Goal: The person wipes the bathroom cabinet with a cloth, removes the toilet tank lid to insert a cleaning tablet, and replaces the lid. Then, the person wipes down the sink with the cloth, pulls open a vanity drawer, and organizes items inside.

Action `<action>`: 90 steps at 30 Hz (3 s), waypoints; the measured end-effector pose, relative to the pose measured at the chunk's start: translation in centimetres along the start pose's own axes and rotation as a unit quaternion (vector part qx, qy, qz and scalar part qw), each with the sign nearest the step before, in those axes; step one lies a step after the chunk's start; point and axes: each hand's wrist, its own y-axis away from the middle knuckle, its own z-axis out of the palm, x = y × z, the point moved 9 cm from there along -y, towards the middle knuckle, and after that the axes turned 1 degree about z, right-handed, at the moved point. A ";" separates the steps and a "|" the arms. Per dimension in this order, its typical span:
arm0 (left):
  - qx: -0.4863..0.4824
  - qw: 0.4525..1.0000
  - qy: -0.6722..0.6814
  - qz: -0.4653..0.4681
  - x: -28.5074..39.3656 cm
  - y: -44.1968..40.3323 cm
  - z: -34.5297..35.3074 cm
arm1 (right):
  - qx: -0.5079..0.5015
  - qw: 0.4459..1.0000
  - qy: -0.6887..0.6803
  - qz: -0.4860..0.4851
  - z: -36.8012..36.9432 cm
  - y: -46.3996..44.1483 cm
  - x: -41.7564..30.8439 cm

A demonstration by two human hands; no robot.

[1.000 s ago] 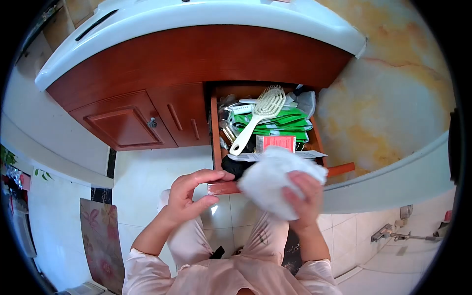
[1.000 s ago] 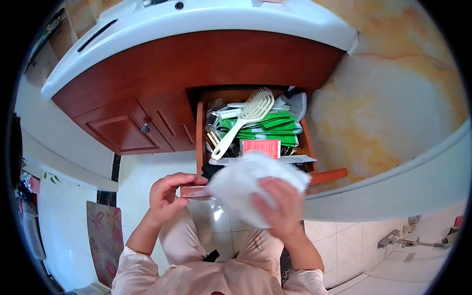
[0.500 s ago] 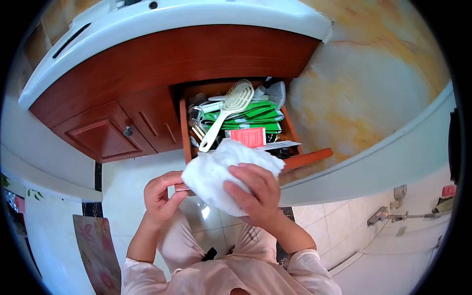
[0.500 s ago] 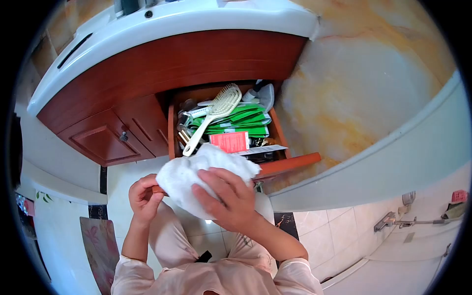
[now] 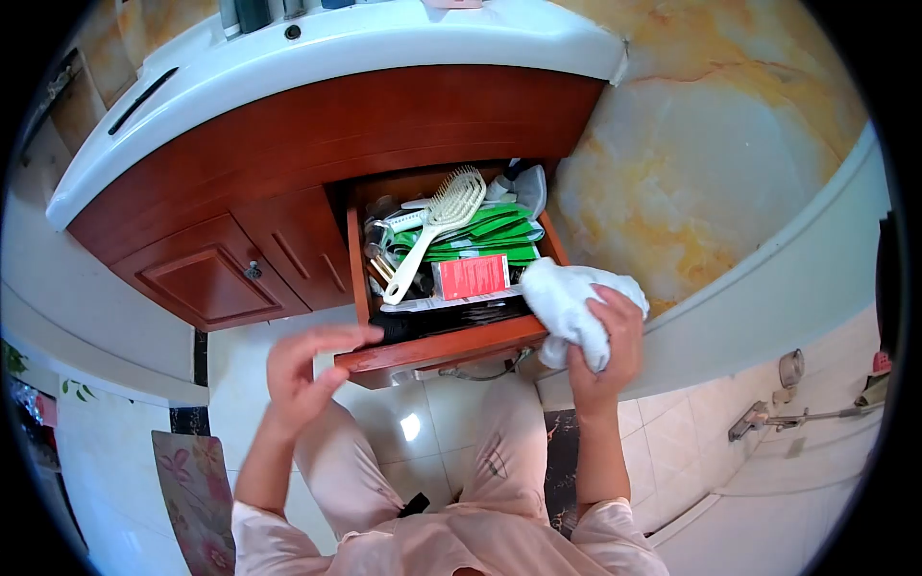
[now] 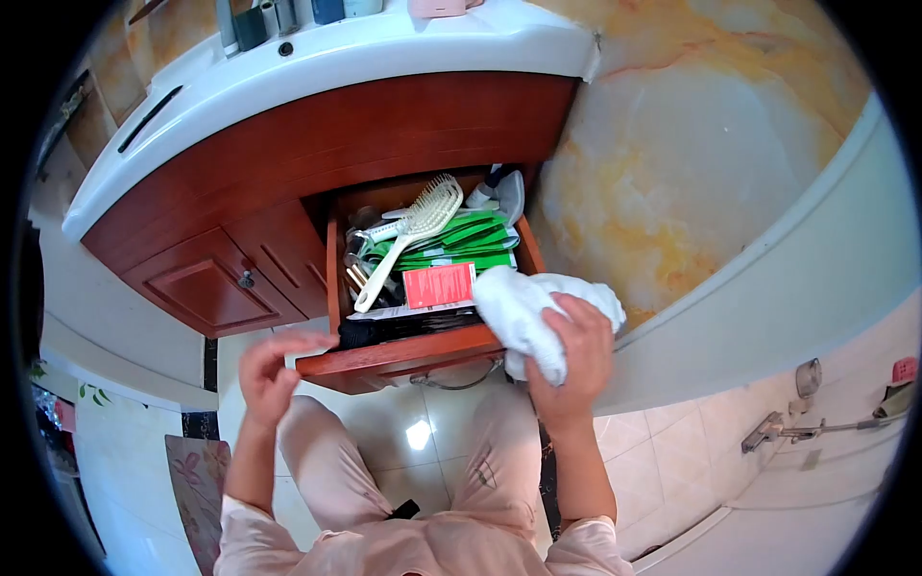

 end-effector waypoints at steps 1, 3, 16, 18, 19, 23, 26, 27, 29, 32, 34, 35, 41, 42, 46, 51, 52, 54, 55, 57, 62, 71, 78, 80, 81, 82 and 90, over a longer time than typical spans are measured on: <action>-0.035 0.999 -0.012 0.009 0.9 -1.9 -0.2 | -0.005 1.000 -0.013 -0.011 0.5 0.0 -0.6; -0.087 0.993 -0.082 -0.019 2.4 -7.2 1.7 | -0.012 0.999 -0.024 -0.020 0.8 0.3 -1.1; -0.304 0.881 -0.363 0.001 -8.3 -16.4 10.8 | 0.048 0.998 -0.022 0.023 -1.7 0.2 3.4; -0.303 0.868 -0.392 0.020 -10.3 -15.7 10.5 | 0.055 0.998 -0.020 0.016 -1.6 0.2 3.3; -0.330 0.844 -0.424 0.019 -11.1 -15.5 10.5 | 0.057 0.998 -0.020 0.013 -1.5 0.2 3.2; -0.305 0.856 -0.417 0.022 -11.8 -15.1 9.9 | 0.069 0.997 -0.030 0.014 -1.3 0.6 3.4; -0.285 0.873 -0.395 0.008 -12.1 -15.3 8.7 | 0.058 0.998 -0.029 0.010 -1.4 0.5 3.5; -0.283 0.880 -0.381 0.001 -11.8 -15.4 8.4 | 0.056 0.998 -0.029 0.010 -1.4 0.5 3.5; -0.270 0.899 -0.343 0.005 -11.0 -15.2 7.9 | 0.055 0.998 -0.029 0.010 -1.3 0.5 3.4; -0.239 0.935 -0.260 0.023 -7.7 -14.2 7.5 | 0.057 0.998 -0.028 0.007 -1.3 0.6 3.3; -0.222 0.960 -0.170 0.016 -4.4 -12.6 6.3 | 0.055 0.998 -0.026 0.001 -1.3 0.7 3.4; -0.212 0.972 -0.104 0.009 -2.5 -11.2 5.6 | 0.053 0.998 -0.026 0.005 -1.4 0.6 3.5; -0.065 0.978 -0.197 -0.026 2.8 -2.1 1.4 | -0.005 0.999 -0.033 0.010 0.7 0.2 0.9; -0.027 0.974 -0.223 -0.033 2.8 -1.2 0.8 | -0.037 0.998 -0.043 -0.033 2.3 0.2 -1.5; 0.008 0.984 -0.143 -0.109 -1.4 1.9 -0.5 | -0.157 0.971 -0.104 -0.147 9.2 1.1 -11.8; -0.022 0.996 -0.002 -0.081 -1.8 0.1 -3.0 | -0.170 0.965 -0.089 -0.180 8.2 0.8 -10.3; -0.032 0.997 0.009 -0.073 -1.6 -0.5 -3.0 | -0.170 0.971 -0.077 -0.148 7.1 0.7 -8.3; -0.060 0.995 -0.078 -0.010 -0.9 -3.0 -2.6 | -0.144 0.986 -0.036 -0.072 4.1 0.3 -3.6; -0.078 0.988 -0.131 0.031 -0.7 -4.7 -1.9 | -0.103 0.993 -0.040 -0.039 2.5 -0.1 -1.5; -0.192 0.957 -0.211 0.050 -1.5 -7.6 1.6 | -0.039 0.998 -0.010 0.058 0.5 -0.4 2.3; -0.321 0.827 -0.356 0.293 -3.5 -9.2 10.6 | 0.005 0.998 0.004 0.065 -0.1 -0.8 2.4; -0.351 0.894 -0.241 0.136 -4.2 -12.7 8.7 | 0.028 0.999 0.004 0.023 -0.3 -0.1 2.5; -0.238 0.957 0.112 -0.119 -8.0 -10.9 3.3 | -0.085 0.993 -0.023 -0.081 4.8 0.3 -4.9; -0.249 0.956 0.105 -0.111 -8.6 -10.6 4.0 | -0.097 0.985 -0.077 -0.122 6.2 0.5 -7.3; -0.254 0.956 0.097 -0.108 -8.6 -10.7 4.4 | -0.105 0.985 -0.068 -0.121 6.1 0.6 -6.9; -0.257 0.957 0.090 -0.104 -8.4 -10.9 4.6 | -0.113 0.985 -0.058 -0.121 5.7 0.6 -6.2; -0.327 0.939 -0.111 0.007 -6.4 -11.5 7.4 | 0.024 0.997 0.005 0.072 -1.2 -0.3 2.9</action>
